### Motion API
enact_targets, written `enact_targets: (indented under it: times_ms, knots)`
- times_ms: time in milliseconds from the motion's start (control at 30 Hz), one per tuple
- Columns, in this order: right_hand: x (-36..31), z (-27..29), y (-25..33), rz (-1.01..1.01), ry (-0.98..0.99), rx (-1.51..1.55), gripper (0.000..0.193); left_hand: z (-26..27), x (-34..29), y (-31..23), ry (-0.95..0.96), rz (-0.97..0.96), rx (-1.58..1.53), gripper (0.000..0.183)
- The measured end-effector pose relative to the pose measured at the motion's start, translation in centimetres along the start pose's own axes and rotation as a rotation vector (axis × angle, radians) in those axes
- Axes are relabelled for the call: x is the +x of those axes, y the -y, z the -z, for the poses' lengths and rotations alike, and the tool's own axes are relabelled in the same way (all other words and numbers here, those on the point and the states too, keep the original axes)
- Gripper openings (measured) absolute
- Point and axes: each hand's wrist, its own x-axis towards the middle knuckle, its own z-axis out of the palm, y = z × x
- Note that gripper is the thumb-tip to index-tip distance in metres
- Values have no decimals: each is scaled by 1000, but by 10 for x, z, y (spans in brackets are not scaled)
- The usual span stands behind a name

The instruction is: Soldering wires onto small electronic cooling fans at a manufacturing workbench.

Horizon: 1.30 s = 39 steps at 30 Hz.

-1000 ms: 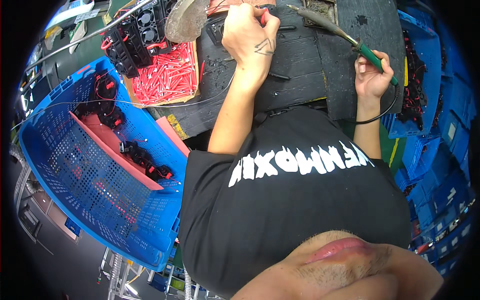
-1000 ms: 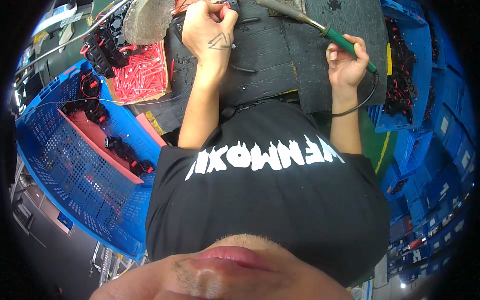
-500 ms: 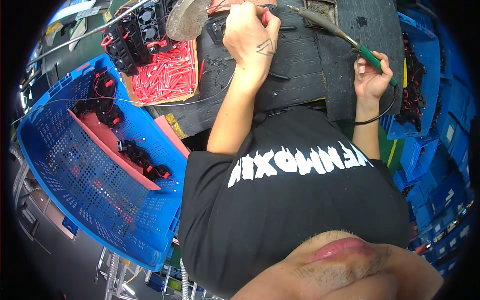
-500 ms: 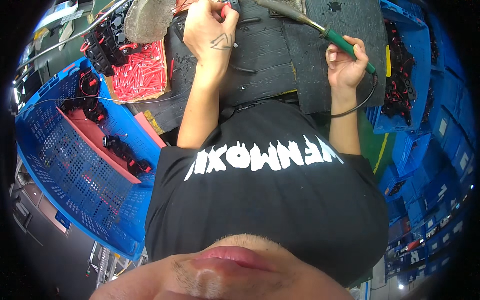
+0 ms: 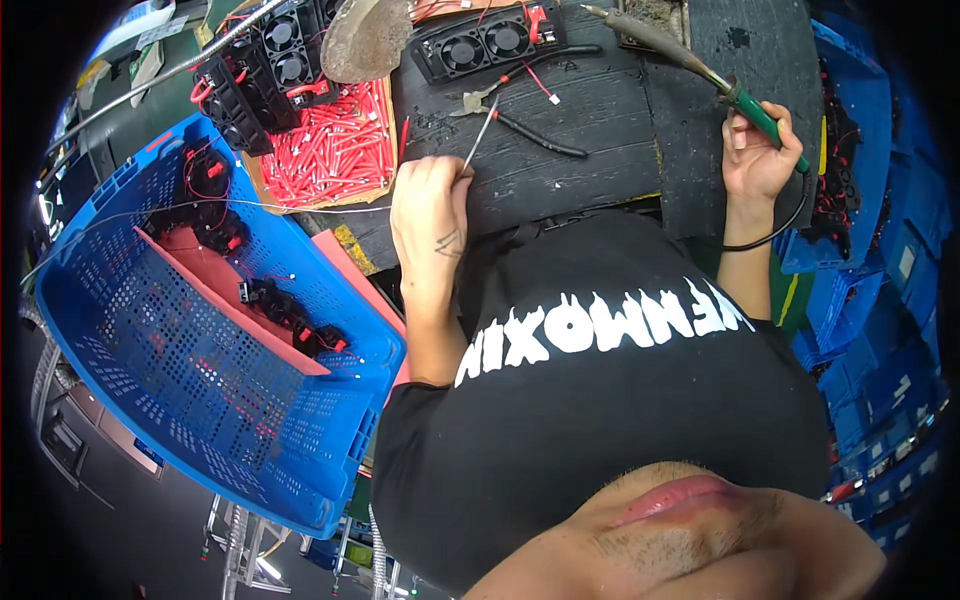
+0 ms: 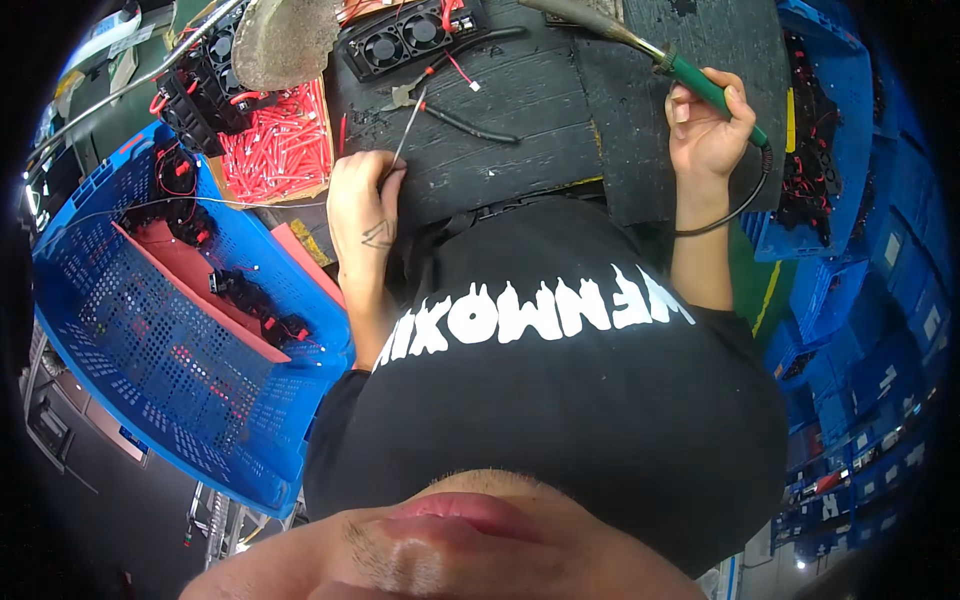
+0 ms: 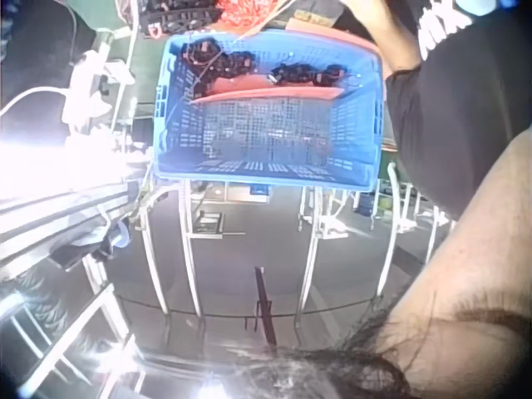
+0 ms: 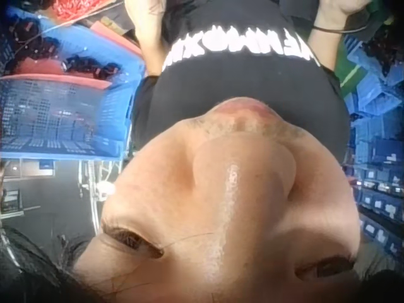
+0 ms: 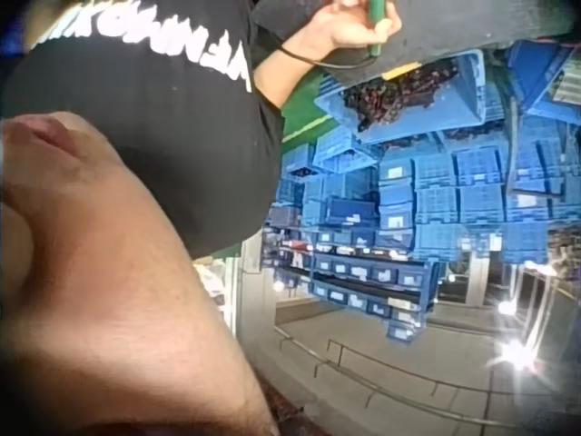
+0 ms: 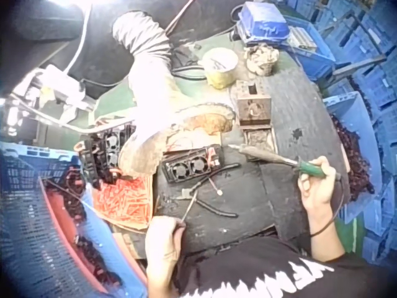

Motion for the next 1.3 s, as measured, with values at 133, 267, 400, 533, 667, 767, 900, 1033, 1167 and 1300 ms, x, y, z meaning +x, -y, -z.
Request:
enact_targets:
  times_ms: [133, 267, 400, 533, 667, 767, 900, 1033, 1167, 1300]
  knots:
    - [0, -3, 1, -9, -47, -8, 35, 12, -4, -6, -282, 115, -308, 18]
    - [-5, -7, 3, -29, -37, 6, 35, 4, 22, -17, -530, 81, -352, 26]
    - [-1, -25, 5, -31, -13, 19, 34, 1, 59, -26, -632, -180, -277, 33]
    - [2, -25, 3, -33, -13, -22, 34, -15, 79, -27, -595, 6, -298, 31]
    - [4, -29, 1, -45, -20, -48, 33, -17, 87, -23, -572, -97, -338, 31]
    - [7, -31, -2, -47, -64, -55, 34, -17, 93, -18, -538, -112, -247, 34]
    - [10, -26, -2, -71, -29, -45, 32, -15, 93, -14, -465, -60, -308, 37]
    - [10, -23, -2, -107, 1, -27, 31, -13, 91, -12, -460, -64, -312, 35]
    - [10, -28, -6, -75, -71, -62, 32, -15, 91, -12, -486, -48, -304, 32]
    - [9, -27, -5, -75, -55, -60, 33, -14, 91, -11, -477, -44, -307, 32]
